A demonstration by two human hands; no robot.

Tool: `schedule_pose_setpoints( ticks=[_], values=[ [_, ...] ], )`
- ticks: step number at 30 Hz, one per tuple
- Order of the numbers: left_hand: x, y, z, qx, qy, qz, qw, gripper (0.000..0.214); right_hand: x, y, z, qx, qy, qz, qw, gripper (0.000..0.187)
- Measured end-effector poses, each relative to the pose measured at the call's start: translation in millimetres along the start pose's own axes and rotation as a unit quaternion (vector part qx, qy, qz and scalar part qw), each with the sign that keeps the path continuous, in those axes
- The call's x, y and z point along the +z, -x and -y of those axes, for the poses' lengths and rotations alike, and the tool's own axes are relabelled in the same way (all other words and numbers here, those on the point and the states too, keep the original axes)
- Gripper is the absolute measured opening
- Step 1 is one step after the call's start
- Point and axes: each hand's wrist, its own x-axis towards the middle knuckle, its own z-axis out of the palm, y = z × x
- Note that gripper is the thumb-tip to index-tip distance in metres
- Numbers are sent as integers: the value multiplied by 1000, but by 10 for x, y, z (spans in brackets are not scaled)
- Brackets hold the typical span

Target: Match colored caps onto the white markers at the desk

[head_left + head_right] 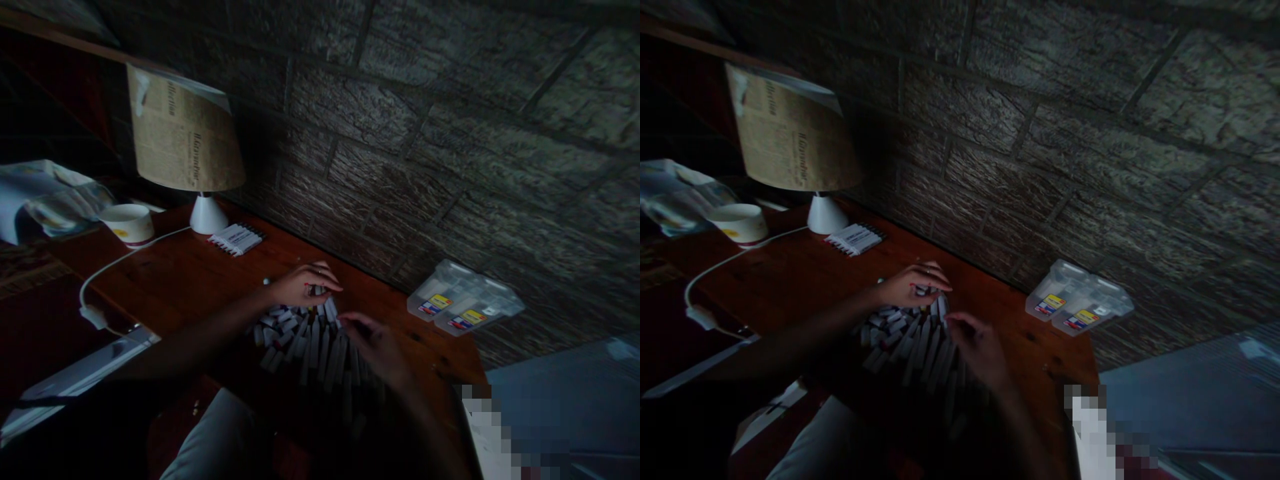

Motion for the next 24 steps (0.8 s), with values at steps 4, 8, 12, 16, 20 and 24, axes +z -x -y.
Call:
schedule_pose_setpoints(
  ticks=[4, 8, 12, 16, 20, 24],
  values=[
    [74, -24, -87, 35, -8, 49, 998, 27, -101, -50, -45, 77, -124, -37, 989, 36],
    [130, -22, -78, 55, -68, 63, 994, 23, -84, -58, -88, 125, -181, -35, 975, 38],
    [162, -45, -124, 75, -84, 78, 991, 22, -56, -51, -83, 153, -257, -18, 954, 36],
    [29, -17, -34, 18, -113, 38, 993, 27, -117, -50, -80, 162, -328, -61, 929, 42],
    [-322, 122, 260, -183, -188, -18, 965, 30, -189, -33, -236, 199, -319, -119, 919, 46],
    [-635, 298, 476, -450, -298, -17, 842, 28, -187, -19, -460, 192, -290, -138, 927, 43]
  ],
)
